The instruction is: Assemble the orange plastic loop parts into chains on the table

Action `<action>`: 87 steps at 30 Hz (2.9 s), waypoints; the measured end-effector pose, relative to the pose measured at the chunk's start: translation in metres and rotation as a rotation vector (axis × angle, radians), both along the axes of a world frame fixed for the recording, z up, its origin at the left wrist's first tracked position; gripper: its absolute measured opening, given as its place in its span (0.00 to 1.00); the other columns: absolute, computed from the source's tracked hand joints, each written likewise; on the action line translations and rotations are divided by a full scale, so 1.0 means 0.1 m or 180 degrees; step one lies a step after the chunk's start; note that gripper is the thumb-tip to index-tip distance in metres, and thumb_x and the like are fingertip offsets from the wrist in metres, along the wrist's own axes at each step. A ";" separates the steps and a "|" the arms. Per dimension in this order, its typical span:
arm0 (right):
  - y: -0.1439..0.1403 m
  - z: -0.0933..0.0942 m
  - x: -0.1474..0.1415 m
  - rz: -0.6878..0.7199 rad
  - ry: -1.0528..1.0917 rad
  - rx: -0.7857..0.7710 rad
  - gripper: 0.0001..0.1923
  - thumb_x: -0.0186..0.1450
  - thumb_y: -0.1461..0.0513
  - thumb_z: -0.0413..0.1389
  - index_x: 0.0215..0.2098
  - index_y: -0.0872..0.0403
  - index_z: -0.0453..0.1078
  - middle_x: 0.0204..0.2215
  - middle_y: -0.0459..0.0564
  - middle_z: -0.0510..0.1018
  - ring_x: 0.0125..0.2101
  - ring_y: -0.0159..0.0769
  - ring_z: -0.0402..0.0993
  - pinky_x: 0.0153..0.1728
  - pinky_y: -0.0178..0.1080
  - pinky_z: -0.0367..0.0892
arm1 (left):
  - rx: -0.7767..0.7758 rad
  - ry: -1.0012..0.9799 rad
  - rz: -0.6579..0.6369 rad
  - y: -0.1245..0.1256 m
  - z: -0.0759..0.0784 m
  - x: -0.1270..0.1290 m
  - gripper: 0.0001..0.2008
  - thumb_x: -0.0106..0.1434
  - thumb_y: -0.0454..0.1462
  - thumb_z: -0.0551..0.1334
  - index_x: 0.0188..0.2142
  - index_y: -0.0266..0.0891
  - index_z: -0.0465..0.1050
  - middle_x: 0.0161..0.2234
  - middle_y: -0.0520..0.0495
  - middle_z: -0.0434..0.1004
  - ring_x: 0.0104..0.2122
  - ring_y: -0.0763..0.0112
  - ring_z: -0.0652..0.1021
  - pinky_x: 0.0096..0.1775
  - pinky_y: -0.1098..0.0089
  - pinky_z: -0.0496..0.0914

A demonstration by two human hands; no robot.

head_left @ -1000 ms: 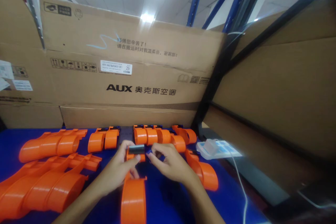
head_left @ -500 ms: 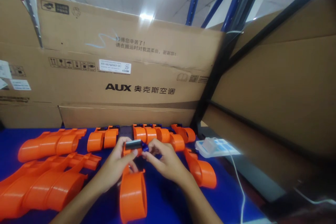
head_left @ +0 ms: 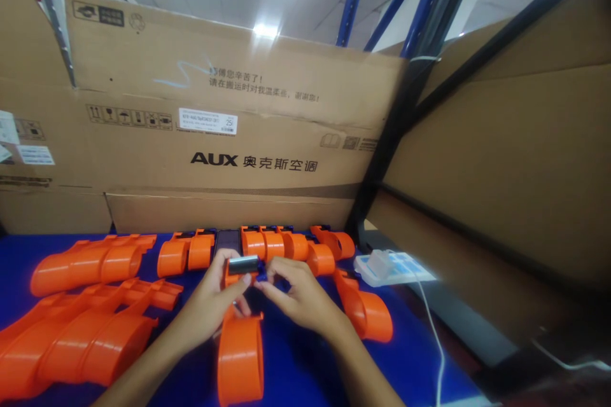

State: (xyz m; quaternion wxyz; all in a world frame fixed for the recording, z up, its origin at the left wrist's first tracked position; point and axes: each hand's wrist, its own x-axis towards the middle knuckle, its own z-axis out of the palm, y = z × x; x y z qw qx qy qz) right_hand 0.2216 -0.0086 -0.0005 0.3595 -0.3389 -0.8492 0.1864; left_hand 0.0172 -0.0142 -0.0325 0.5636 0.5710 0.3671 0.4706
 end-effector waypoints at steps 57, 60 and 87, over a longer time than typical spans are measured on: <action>0.07 -0.27 -0.29 0.0135 0.2095 -0.1429 0.18 0.66 0.51 0.59 0.49 0.48 0.62 0.36 0.47 0.73 0.37 0.37 0.71 0.39 0.38 0.67 | -0.0378 -0.0648 -0.0174 -0.08 0.14 0.02 0.21 0.63 0.44 0.67 0.54 0.42 0.74 0.53 0.41 0.79 0.54 0.56 0.75 0.56 0.61 0.68; 0.07 -0.27 -0.35 0.0051 0.2110 -0.1302 0.16 0.66 0.52 0.59 0.45 0.49 0.62 0.34 0.45 0.71 0.34 0.35 0.69 0.36 0.37 0.67 | -0.0350 -0.0532 -0.0046 -0.06 0.17 0.02 0.19 0.62 0.44 0.67 0.51 0.42 0.77 0.50 0.43 0.81 0.51 0.58 0.78 0.53 0.63 0.70; -0.27 -0.47 -0.84 -0.0272 -0.0615 -0.1137 0.13 0.60 0.56 0.61 0.21 0.53 0.70 0.18 0.43 0.75 0.19 0.29 0.67 0.21 0.32 0.51 | -0.0395 -0.2470 0.0791 0.16 0.53 -0.52 0.20 0.61 0.47 0.62 0.46 0.35 0.74 0.34 0.42 0.83 0.32 0.58 0.83 0.35 0.63 0.77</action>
